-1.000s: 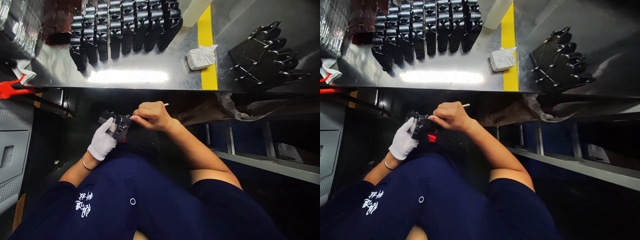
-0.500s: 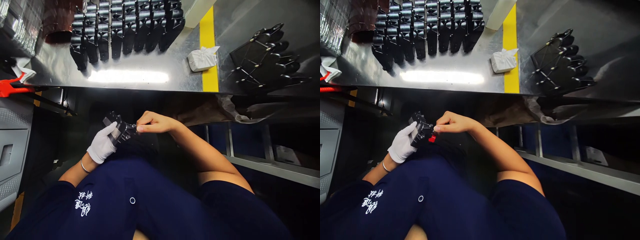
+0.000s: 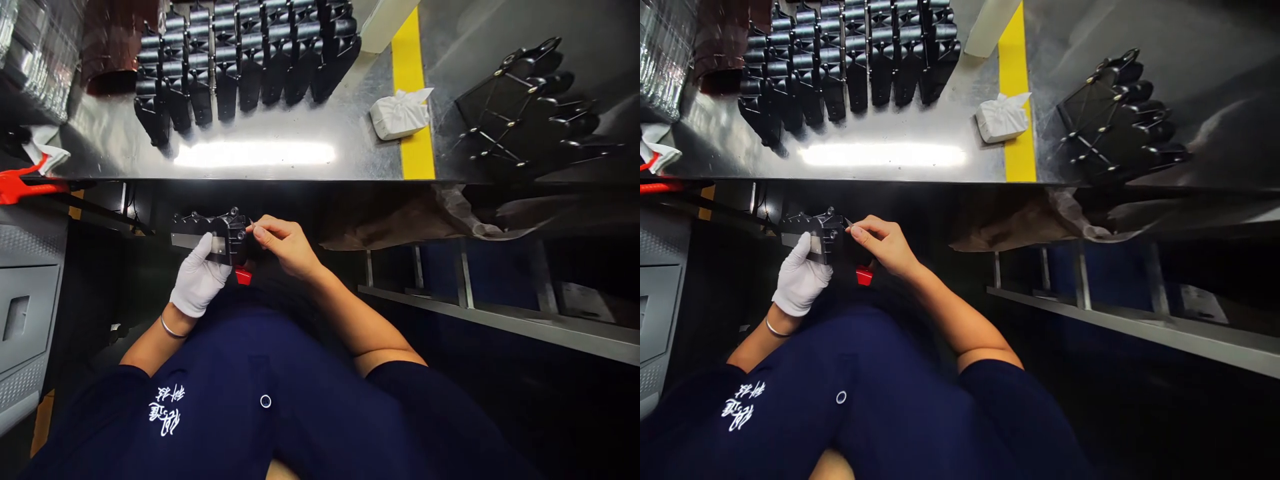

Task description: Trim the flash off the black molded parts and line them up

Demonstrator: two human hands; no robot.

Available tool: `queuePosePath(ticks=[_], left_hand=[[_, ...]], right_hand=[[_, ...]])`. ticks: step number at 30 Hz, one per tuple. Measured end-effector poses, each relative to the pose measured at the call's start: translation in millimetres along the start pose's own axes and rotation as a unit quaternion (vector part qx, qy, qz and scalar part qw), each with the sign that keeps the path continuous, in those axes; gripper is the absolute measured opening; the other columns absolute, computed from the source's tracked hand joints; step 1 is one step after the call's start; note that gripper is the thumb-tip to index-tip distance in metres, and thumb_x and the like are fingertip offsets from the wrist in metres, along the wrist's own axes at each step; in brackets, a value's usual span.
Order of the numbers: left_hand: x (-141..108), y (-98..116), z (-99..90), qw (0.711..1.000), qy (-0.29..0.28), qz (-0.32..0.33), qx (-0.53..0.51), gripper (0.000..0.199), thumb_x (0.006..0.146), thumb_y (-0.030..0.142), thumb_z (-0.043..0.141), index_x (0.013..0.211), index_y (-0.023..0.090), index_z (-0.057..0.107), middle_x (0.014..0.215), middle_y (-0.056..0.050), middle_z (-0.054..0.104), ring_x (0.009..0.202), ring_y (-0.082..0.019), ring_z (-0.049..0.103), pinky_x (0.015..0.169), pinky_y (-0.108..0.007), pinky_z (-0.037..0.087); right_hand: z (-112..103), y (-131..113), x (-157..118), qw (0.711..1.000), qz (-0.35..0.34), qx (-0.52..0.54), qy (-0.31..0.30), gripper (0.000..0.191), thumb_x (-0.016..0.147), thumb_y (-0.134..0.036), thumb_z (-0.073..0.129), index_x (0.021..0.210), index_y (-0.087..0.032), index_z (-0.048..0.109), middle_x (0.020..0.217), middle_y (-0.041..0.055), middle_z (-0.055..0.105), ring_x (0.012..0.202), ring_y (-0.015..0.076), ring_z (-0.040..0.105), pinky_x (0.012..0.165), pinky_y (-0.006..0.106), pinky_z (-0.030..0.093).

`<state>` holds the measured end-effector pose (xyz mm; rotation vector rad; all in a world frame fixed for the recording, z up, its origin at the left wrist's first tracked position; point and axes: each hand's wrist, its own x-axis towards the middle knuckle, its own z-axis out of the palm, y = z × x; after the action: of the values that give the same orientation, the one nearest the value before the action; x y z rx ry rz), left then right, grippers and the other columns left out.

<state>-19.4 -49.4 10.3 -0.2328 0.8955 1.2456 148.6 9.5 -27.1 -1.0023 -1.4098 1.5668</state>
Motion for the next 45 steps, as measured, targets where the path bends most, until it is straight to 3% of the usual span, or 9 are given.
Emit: queuePosePath(ticks=[5, 10, 15, 18, 20, 23, 26, 38, 45], left_hand=[[-2, -5, 4.1, 1.0, 0.013, -0.002, 0.027, 0.04, 0.102, 0.02, 0.032, 0.129, 0.023, 0.061, 0.1, -0.003, 0.078, 0.091, -0.013, 0.074, 0.08, -0.022, 0.059], [-2, -9, 4.1, 0.999, 0.008, -0.048, 0.022, 0.039, 0.103, 0.026, 0.033, 0.132, 0.03, 0.058, 0.101, 0.0, 0.078, 0.095, -0.013, 0.073, 0.073, -0.02, 0.058], [-1, -8, -0.5, 0.997, -0.025, -0.067, -0.034, 0.037, 0.103, 0.029, 0.033, 0.13, 0.029, 0.059, 0.085, 0.002, 0.078, 0.077, -0.01, 0.074, 0.057, -0.014, 0.054], [-4, -4, 0.3, 0.995, -0.028, -0.059, -0.07, 0.039, 0.104, 0.025, 0.029, 0.132, 0.026, 0.057, 0.078, 0.003, 0.077, 0.071, -0.008, 0.074, 0.06, -0.013, 0.055], [-6, -1, 1.8, 0.995, -0.022, -0.052, -0.083, 0.041, 0.104, 0.023, 0.026, 0.133, 0.024, 0.056, 0.073, 0.004, 0.076, 0.069, -0.007, 0.073, 0.064, -0.012, 0.056], [-9, 1, 2.6, 0.996, -0.023, -0.057, -0.065, 0.04, 0.104, 0.023, 0.028, 0.133, 0.022, 0.055, 0.075, 0.003, 0.076, 0.074, -0.008, 0.074, 0.066, -0.012, 0.057], [-9, 1, 1.5, 0.996, -0.031, -0.064, -0.05, 0.038, 0.103, 0.021, 0.032, 0.132, 0.021, 0.057, 0.08, 0.002, 0.076, 0.082, -0.009, 0.074, 0.066, -0.012, 0.058], [-9, -2, 3.8, 0.998, -0.026, -0.015, 0.053, 0.036, 0.099, 0.015, 0.036, 0.121, 0.017, 0.065, 0.092, -0.005, 0.078, 0.086, -0.014, 0.075, 0.071, -0.021, 0.063], [-12, -6, 6.1, 0.995, -0.017, -0.034, 0.091, 0.033, 0.097, 0.013, 0.041, 0.115, 0.016, 0.069, 0.086, -0.005, 0.078, 0.071, -0.014, 0.074, 0.053, -0.017, 0.06]], right_hand=[[12, 1, -11, 0.999, 0.033, 0.018, 0.014, 0.049, 0.076, -0.065, 0.067, 0.075, -0.017, 0.071, 0.062, -0.0018, 0.054, 0.054, 0.0078, 0.042, 0.052, 0.023, 0.038], [38, 13, -20, 0.988, 0.04, 0.065, 0.133, 0.053, 0.073, -0.072, 0.064, 0.078, -0.019, 0.064, 0.058, -0.0035, 0.049, 0.051, 0.0087, 0.04, 0.049, 0.024, 0.037], [50, 24, -19, 0.967, 0.027, 0.14, 0.21, 0.049, 0.076, -0.07, 0.063, 0.081, -0.021, 0.06, 0.057, -0.0051, 0.044, 0.046, 0.0075, 0.037, 0.042, 0.022, 0.031], [37, 18, -19, 0.984, -0.007, 0.07, 0.164, 0.044, 0.083, -0.064, 0.059, 0.082, -0.02, 0.066, 0.059, -0.0036, 0.049, 0.048, 0.0074, 0.04, 0.044, 0.022, 0.033], [24, 11, -20, 0.991, -0.072, -0.023, 0.111, 0.042, 0.088, -0.059, 0.056, 0.081, -0.019, 0.069, 0.061, -0.0011, 0.055, 0.051, 0.0088, 0.046, 0.049, 0.024, 0.038], [9, 5, -20, 0.971, -0.18, -0.143, 0.068, 0.037, 0.093, -0.047, 0.055, 0.075, -0.018, 0.07, 0.061, 0.0018, 0.061, 0.055, 0.0109, 0.052, 0.054, 0.026, 0.042], [2, 3, -20, 0.95, -0.231, -0.202, 0.065, 0.029, 0.093, -0.036, 0.056, 0.075, -0.018, 0.071, 0.06, 0.002, 0.063, 0.053, 0.0109, 0.054, 0.052, 0.025, 0.043], [-5, 3, -18, 0.931, -0.269, -0.244, 0.033, 0.027, 0.095, -0.03, 0.055, 0.079, -0.017, 0.073, 0.062, 0.0028, 0.067, 0.052, 0.0094, 0.054, 0.05, 0.023, 0.042], [-10, 10, -14, 0.907, -0.33, -0.25, 0.071, 0.021, 0.092, -0.026, 0.058, 0.081, -0.018, 0.073, 0.064, 0.0033, 0.07, 0.052, 0.0101, 0.056, 0.05, 0.023, 0.044]])
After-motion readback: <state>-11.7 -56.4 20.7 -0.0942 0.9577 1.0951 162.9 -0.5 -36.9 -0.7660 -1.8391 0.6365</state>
